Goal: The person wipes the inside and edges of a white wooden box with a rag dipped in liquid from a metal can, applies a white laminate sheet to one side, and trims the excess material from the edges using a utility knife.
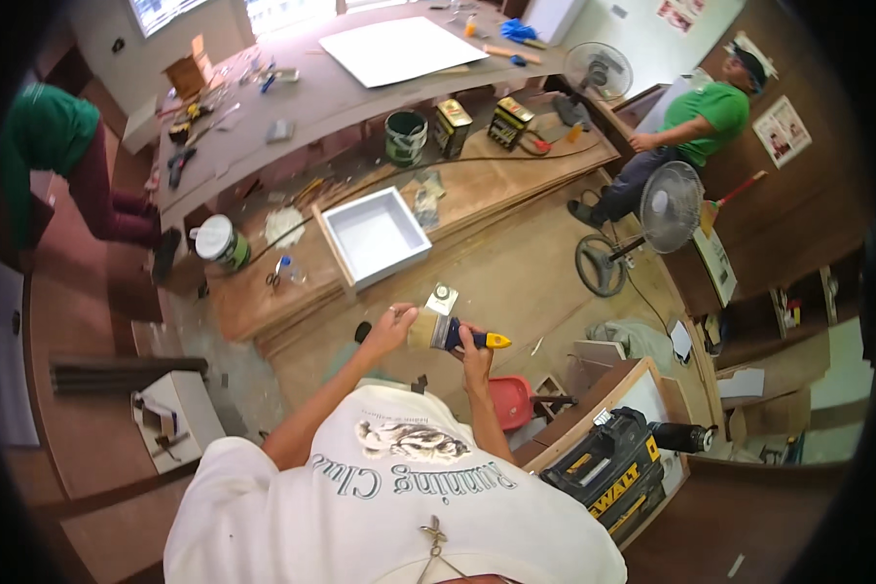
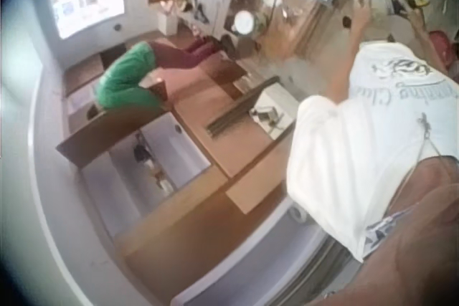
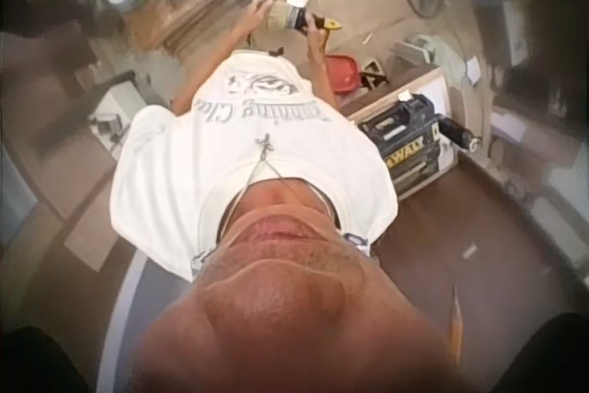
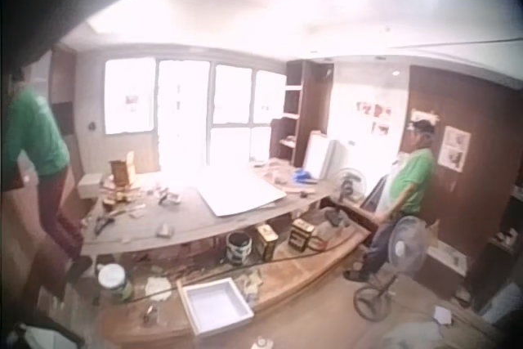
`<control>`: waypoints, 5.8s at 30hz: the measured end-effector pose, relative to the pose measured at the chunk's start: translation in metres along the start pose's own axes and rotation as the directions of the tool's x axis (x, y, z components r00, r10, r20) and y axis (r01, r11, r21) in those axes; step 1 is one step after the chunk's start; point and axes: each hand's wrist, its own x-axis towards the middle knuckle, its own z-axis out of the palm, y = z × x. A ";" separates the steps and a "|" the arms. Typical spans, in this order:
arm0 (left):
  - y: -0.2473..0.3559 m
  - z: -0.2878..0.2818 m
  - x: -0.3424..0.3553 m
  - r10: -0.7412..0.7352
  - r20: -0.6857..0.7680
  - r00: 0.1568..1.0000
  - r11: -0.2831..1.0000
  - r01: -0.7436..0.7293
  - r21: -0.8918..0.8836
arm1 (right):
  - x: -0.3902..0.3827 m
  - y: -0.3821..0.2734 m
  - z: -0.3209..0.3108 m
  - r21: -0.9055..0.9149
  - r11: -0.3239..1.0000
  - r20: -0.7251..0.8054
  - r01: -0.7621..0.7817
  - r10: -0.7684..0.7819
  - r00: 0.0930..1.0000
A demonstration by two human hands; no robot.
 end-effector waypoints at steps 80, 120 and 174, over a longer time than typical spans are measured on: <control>0.151 -0.159 0.115 0.288 0.782 0.553 0.378 -0.816 0.438 | -0.054 0.142 -0.025 -0.019 0.997 -0.734 -0.081 0.041 0.678; -0.244 -0.335 0.243 -0.366 0.113 0.924 0.848 0.281 0.449 | 0.423 0.030 0.188 -0.792 0.600 -0.268 -0.113 -0.175 0.948; -0.353 -0.204 0.338 -0.544 -0.555 0.630 0.830 0.502 -0.244 | 0.533 0.255 0.279 -0.802 -0.121 0.564 0.585 0.170 0.808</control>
